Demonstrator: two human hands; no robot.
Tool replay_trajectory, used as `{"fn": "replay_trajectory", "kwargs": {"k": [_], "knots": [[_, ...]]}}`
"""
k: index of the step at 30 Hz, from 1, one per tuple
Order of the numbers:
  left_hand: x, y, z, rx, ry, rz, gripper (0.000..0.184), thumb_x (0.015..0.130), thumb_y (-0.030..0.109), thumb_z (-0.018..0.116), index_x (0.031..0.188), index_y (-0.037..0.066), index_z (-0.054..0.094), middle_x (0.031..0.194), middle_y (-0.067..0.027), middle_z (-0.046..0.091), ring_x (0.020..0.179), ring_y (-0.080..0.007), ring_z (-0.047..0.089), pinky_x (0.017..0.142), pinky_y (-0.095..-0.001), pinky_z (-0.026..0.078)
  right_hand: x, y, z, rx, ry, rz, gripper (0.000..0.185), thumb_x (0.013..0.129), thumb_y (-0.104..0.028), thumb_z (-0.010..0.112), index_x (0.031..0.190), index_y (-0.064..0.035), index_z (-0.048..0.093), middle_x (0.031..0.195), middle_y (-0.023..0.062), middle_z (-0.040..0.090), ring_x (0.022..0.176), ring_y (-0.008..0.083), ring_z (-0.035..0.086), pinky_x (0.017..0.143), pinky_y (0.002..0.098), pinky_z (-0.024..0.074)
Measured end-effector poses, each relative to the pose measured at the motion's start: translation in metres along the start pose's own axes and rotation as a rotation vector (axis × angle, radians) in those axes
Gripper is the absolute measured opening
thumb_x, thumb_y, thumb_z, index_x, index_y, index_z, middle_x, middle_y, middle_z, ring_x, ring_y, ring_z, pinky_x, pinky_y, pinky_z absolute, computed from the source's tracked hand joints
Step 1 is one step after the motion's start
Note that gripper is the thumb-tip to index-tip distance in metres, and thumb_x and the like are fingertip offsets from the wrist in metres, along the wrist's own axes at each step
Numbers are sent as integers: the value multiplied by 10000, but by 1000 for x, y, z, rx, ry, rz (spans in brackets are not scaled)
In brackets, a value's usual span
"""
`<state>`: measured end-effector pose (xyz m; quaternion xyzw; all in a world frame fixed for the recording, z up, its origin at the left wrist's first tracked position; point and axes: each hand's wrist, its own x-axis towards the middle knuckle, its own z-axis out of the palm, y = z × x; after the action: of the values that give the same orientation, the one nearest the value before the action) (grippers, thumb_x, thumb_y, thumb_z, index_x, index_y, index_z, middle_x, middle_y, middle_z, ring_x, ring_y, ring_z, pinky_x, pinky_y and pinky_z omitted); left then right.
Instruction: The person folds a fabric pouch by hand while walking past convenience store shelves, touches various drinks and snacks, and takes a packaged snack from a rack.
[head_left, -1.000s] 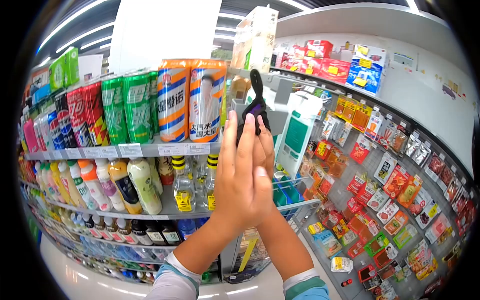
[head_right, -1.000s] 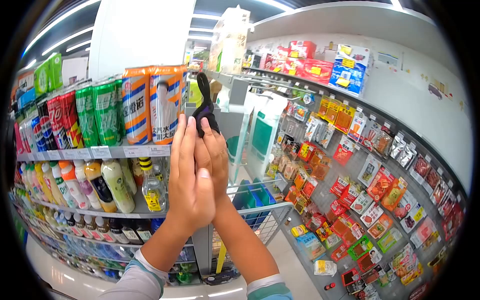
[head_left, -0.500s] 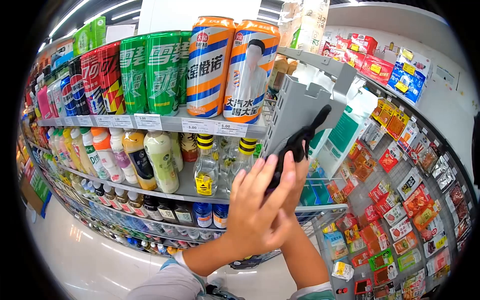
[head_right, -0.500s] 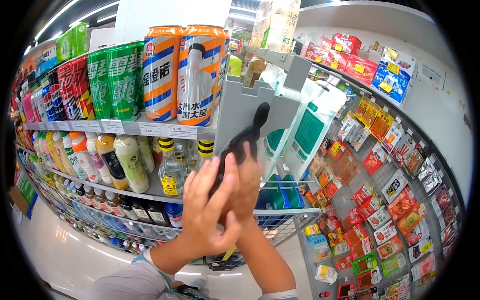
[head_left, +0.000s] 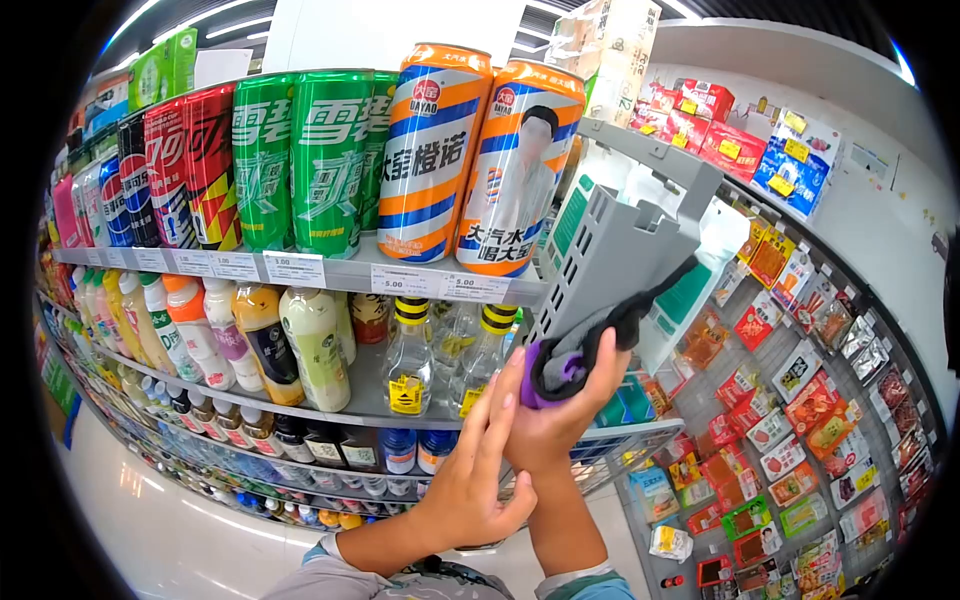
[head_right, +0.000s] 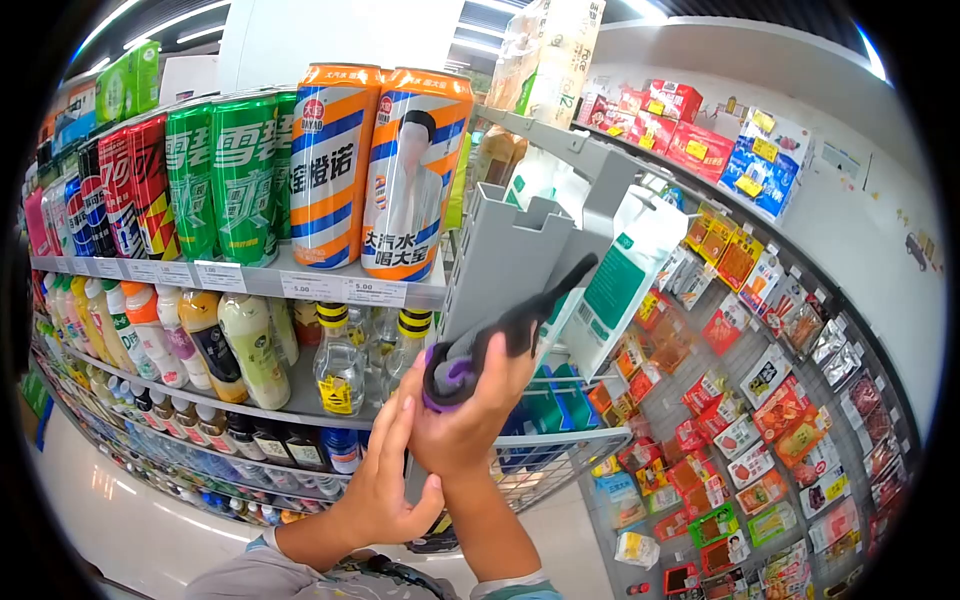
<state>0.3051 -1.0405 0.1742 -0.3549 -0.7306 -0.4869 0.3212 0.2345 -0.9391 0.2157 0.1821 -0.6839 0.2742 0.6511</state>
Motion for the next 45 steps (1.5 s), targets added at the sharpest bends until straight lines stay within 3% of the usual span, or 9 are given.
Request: {"fn": "replay_trajectory", "kwargs": {"k": [3, 5, 9, 19, 21, 25, 26, 35, 45], "knots": [[0, -2, 3, -38, 16, 0, 928, 799, 41, 617, 1585, -40, 130, 1554, -392, 227, 1432, -558, 321, 1158, -539, 339, -9, -2, -2, -4, -19, 39, 821, 805, -71, 790, 1462, 60, 317, 1435, 341, 386, 1338, 531, 398, 1122, 604, 295], [-6, -9, 4, -55, 11, -30, 945, 796, 91, 657, 1548, -127, 128, 1519, -379, 288, 1421, -506, 348, 1180, -505, 286, -13, -2, -1, -11, -27, 53, 831, 805, -76, 794, 1468, 61, 312, 1449, 339, 369, 1355, 526, 383, 1129, 593, 295], [2, -3, 5, -57, 51, -2, 1001, 699, 15, 630, 1569, -61, 142, 1553, -364, 273, 1430, -531, 343, 1172, -523, 331, -18, -6, 1, -3, -15, 109, 845, 807, -78, 796, 1477, 70, 304, 1467, 333, 358, 1388, 507, 364, 1143, 556, 311], [-6, -18, 18, 46, 33, -15, 992, 681, 41, 607, 1556, -96, 158, 1527, -388, 290, 1409, -549, 341, 1154, -531, 357, -45, 2, 2, -49, 22, 68, 796, 825, -175, 804, 1447, 39, 355, 1417, 324, 411, 1319, 516, 430, 1090, 609, 351], [-5, -18, 19, 100, 24, 0, 1056, 659, 53, 605, 1564, -111, 86, 1540, -393, 269, 1366, -540, 370, 1143, -535, 335, -50, 4, 3, -63, 24, 86, 797, 819, -189, 807, 1441, 30, 361, 1416, 324, 410, 1308, 526, 435, 1086, 619, 352], [-5, -1, 19, 75, 68, -60, 887, 823, 64, 616, 1579, -64, 171, 1564, -340, 310, 1404, -524, 368, 1162, -541, 321, -48, 6, 0, -41, 12, 85, 794, 810, -195, 816, 1435, 7, 369, 1426, 330, 399, 1312, 523, 426, 1078, 615, 353], [-11, -9, 22, 76, -13, -68, 1012, 753, 103, 616, 1567, -117, 57, 1564, -417, 172, 1373, -638, 269, 1150, -623, 272, -49, 8, -1, -32, -2, 79, 793, 808, -200, 821, 1431, -3, 373, 1433, 331, 390, 1318, 519, 421, 1077, 610, 355], [-9, 2, 31, 129, -24, -113, 1104, 714, 72, 624, 1559, -110, -63, 1542, -463, 128, 1375, -670, 221, 1149, -656, 254, -54, 13, -5, 9, -47, 129, 847, 776, -244, 867, 1422, -23, 366, 1447, 326, 370, 1310, 492, 426, 1067, 575, 375], [-5, 7, 37, 168, 27, -65, 1105, 708, 65, 639, 1575, -81, -30, 1549, -448, 126, 1366, -667, 233, 1121, -668, 287, -38, 11, -11, -68, -89, 81, 887, 793, -247, 843, 1454, 26, 317, 1391, 340, 408, 1246, 510, 472, 1038, 588, 389]]}}
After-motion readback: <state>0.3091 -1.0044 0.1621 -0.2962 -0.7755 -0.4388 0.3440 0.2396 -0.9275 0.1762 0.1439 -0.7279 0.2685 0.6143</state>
